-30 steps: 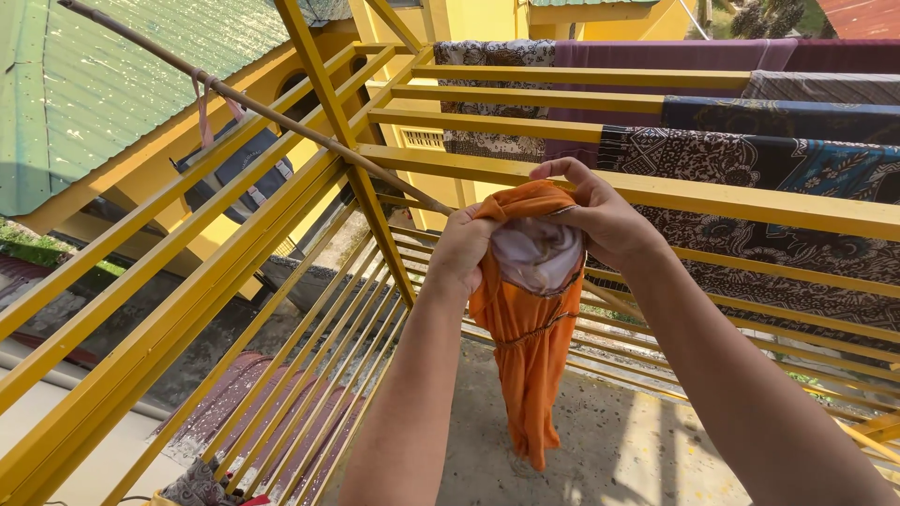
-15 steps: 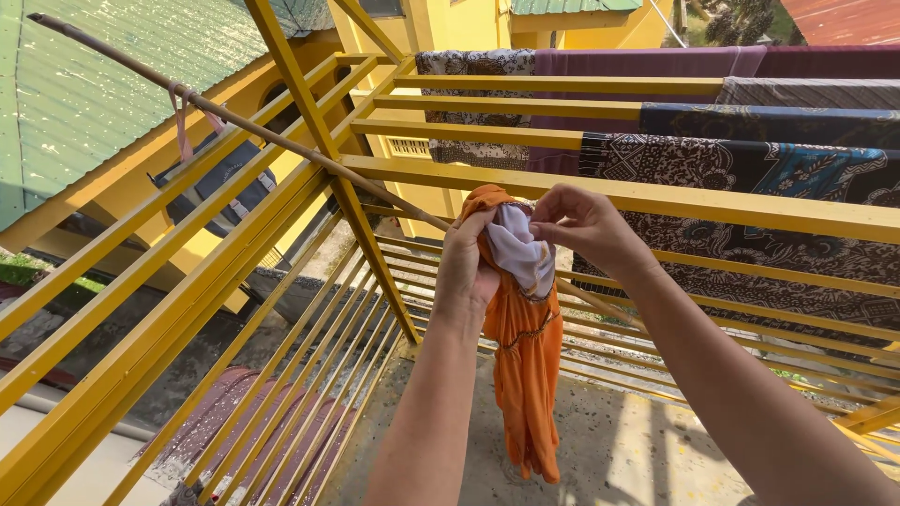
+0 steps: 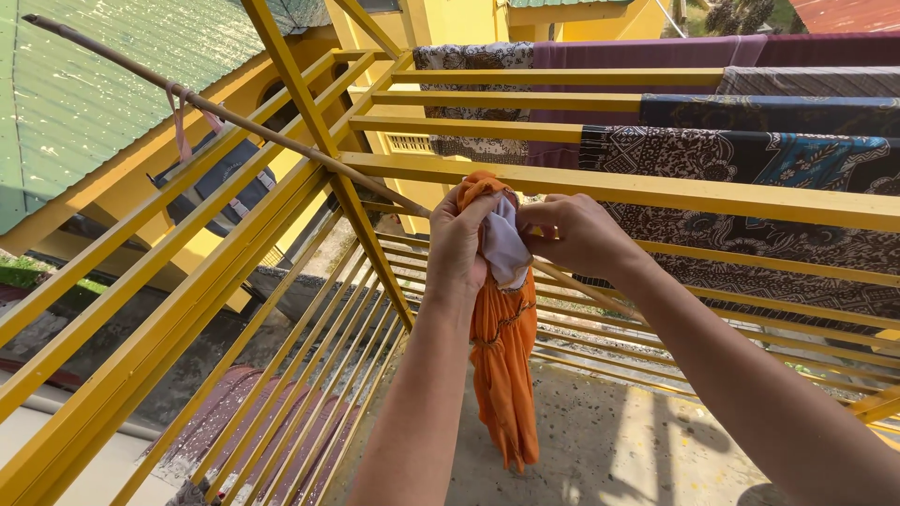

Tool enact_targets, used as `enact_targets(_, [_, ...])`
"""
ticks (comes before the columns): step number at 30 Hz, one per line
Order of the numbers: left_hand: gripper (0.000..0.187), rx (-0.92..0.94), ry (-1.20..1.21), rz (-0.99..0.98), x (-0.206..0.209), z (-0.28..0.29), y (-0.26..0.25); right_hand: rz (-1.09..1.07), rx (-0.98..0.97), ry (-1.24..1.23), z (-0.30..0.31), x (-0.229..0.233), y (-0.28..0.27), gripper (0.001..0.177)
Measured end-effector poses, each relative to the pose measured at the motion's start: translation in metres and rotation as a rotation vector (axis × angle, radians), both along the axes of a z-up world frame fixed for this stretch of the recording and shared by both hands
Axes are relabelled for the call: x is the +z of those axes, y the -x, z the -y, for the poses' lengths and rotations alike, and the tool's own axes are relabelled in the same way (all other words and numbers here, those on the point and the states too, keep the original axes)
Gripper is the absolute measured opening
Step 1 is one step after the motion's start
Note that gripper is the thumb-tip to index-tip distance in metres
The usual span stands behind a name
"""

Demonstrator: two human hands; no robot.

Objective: Hanging wet clothes and items on a laundry rack on a balcony to dry.

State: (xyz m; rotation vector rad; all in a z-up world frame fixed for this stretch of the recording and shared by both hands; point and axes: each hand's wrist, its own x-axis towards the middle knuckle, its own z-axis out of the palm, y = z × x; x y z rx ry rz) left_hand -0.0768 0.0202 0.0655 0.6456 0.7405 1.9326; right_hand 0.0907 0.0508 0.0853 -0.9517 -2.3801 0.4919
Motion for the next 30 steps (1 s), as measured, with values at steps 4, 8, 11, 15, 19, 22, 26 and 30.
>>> enact_targets(4, [0.02,0.04,-0.041,-0.015,0.02,0.002,0.004,-0.123,0.027,0.046,-0.005,0.014,0.005,0.016])
enact_targets(8, [0.013,-0.017,-0.137,0.064,0.04,0.009,0.009,-0.272,0.12,0.218,-0.018,0.013,0.012,0.033])
enact_targets(11, [0.013,-0.05,-0.151,0.07,0.022,-0.002,0.026,-0.264,0.06,0.183,-0.019,0.037,0.013,0.022])
enact_targets(15, [0.016,-0.068,-0.097,-0.027,-0.013,-0.004,0.05,-0.512,0.062,0.15,-0.032,0.046,0.002,0.012])
enact_targets(19, [0.012,-0.083,0.009,-0.018,-0.022,0.014,0.038,-0.762,0.08,0.35,-0.048,0.059,0.005,0.015])
enact_targets(22, [0.022,-0.218,0.052,-0.135,-0.02,0.021,0.029,-0.809,0.052,0.326,-0.061,0.063,0.005,0.014])
enact_targets(26, [0.024,-0.137,0.03,-0.193,-0.019,0.009,0.045,-0.877,-0.014,0.394,-0.058,0.064,-0.008,0.011])
enact_targets(30, [0.022,-0.074,0.008,-0.073,0.015,0.017,0.044,-0.944,0.009,0.439,-0.057,0.059,-0.03,0.033])
